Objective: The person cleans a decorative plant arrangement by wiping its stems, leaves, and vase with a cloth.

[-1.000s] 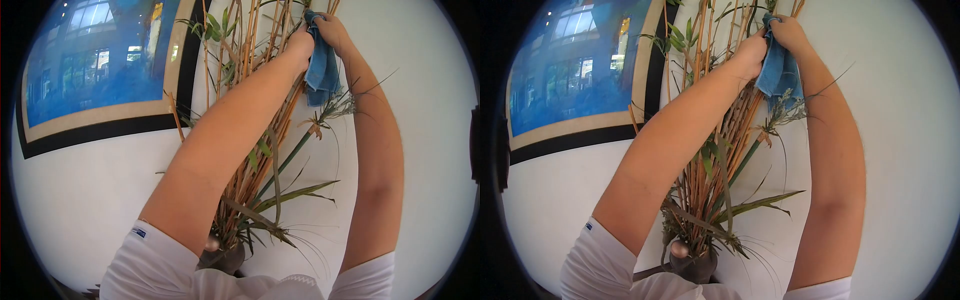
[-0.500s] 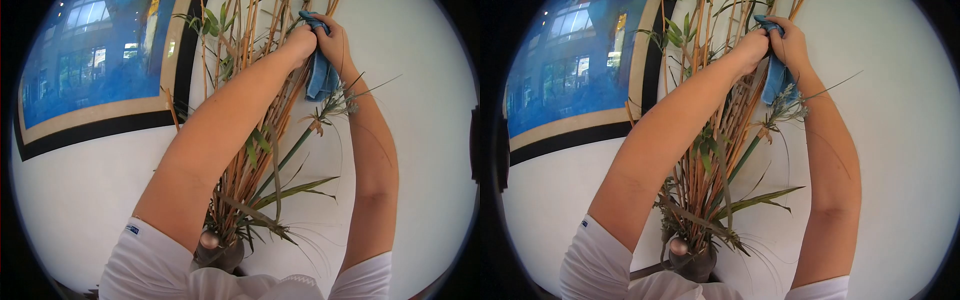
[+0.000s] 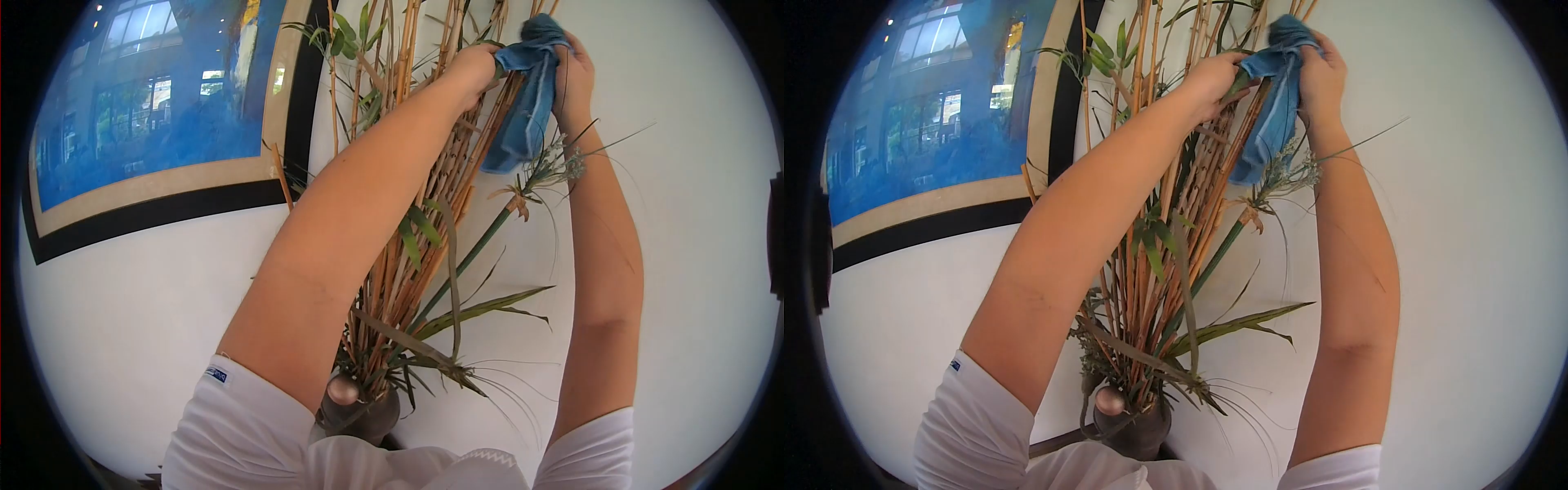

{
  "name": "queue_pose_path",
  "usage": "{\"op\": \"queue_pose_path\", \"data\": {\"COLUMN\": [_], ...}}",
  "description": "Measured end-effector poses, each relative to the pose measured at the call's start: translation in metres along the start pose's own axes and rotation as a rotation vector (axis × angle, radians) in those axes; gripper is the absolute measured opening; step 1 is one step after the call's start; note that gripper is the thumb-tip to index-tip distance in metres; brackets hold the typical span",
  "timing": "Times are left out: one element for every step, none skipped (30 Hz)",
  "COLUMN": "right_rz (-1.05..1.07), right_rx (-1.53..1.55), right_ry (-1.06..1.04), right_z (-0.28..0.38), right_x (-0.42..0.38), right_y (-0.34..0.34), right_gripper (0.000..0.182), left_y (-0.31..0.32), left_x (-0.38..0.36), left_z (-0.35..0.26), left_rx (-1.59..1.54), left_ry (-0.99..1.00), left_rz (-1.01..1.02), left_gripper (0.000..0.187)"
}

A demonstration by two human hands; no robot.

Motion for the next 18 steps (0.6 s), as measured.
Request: {"op": "queue_pose_path", "data": {"right_rz": [-0.086,-0.173,-0.177,-0.18,-0.185,-0.181,-0.177,-0.171,-0.131,-0.091,-0.05,-0.038,0.038,0.044,0.049,0.056,0.062,0.067], "right_rx": [0.06,0.1,0.027,-0.046,-0.121,-0.184,-0.247,-0.308,-0.39,-0.471,-0.552,-0.739,-0.755,-0.717,-0.679,-0.622,-0.566,-0.509], "right_ry": [-0.076,-0.091,-0.119,-0.148,-0.177,-0.179,-0.182,-0.185,-0.191,-0.197,-0.203,-0.296,-0.278,-0.311,-0.342,-0.305,-0.269,-0.232], "right_z": [0.003,0.003,0.002,0.001,0.001,0.002,0.002,0.002,0.003,0.003,0.003,0.004,0.002,0.001,-0.001,-0.007,-0.013,-0.015], "right_x": [0.001,0.001,0.002,0.004,0.005,0.002,0.0,-0.002,-0.006,-0.011,-0.015,-0.02,-0.024,-0.031,-0.036,-0.037,-0.038,-0.039], "right_y": [-0.005,-0.011,-0.012,-0.013,-0.015,-0.014,-0.011,-0.008,-0.002,0.004,0.01,0.02,0.026,0.031,0.034,0.034,0.034,0.034], "right_gripper": [0.026,0.023,0.024,0.024,0.024,0.025,0.026,0.026,0.027,0.028,0.029,0.029,0.029,0.028,0.027,0.027,0.026,0.026], "left_y": [0.001,0.001,0.002,0.003,0.003,0.001,0.0,0.002,0.006,0.008,0.011,0.015,0.019,0.016,0.013,0.011,0.01,0.007], "left_x": [0.0,-0.001,0.0,-0.001,0.001,0.006,0.01,0.013,0.011,0.009,0.008,0.004,0.001,-0.003,-0.004,-0.005,-0.006,-0.007], "left_z": [-0.002,-0.003,-0.003,-0.003,0.0,0.004,0.008,0.013,0.012,0.01,0.007,0.001,-0.005,-0.007,-0.008,-0.008,-0.009,-0.009], "left_rx": [-0.012,-0.054,-0.097,-0.14,-0.135,-0.13,-0.126,-0.157,-0.188,-0.219,-0.207,-0.194,-0.182,-0.241,-0.309,-0.377,-0.445,-0.476], "left_ry": [0.003,0.007,0.012,0.016,0.024,0.03,0.038,0.039,0.041,0.043,0.048,0.054,0.058,-0.006,-0.006,-0.007,-0.008,-0.009], "left_rz": [-0.001,-0.016,-0.031,-0.046,-0.044,-0.041,-0.039,-0.038,-0.039,-0.039,-0.017,0.005,0.029,-0.068,-0.119,-0.167,-0.215,-0.265], "left_gripper": [0.038,0.038,0.037,0.037,0.037,0.037,0.037,0.037,0.036,0.036,0.035,0.033,0.032,0.025,0.024,0.022,0.021,0.018]}}
Point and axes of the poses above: each hand's wrist, its own x-axis towards the middle knuckle, its own y-axis out of the palm, z = x × y, the point moved 5 cm from there along x, towards the middle knuckle, and after that the axes turned 9 degrees about y, right-handed, at the moved point
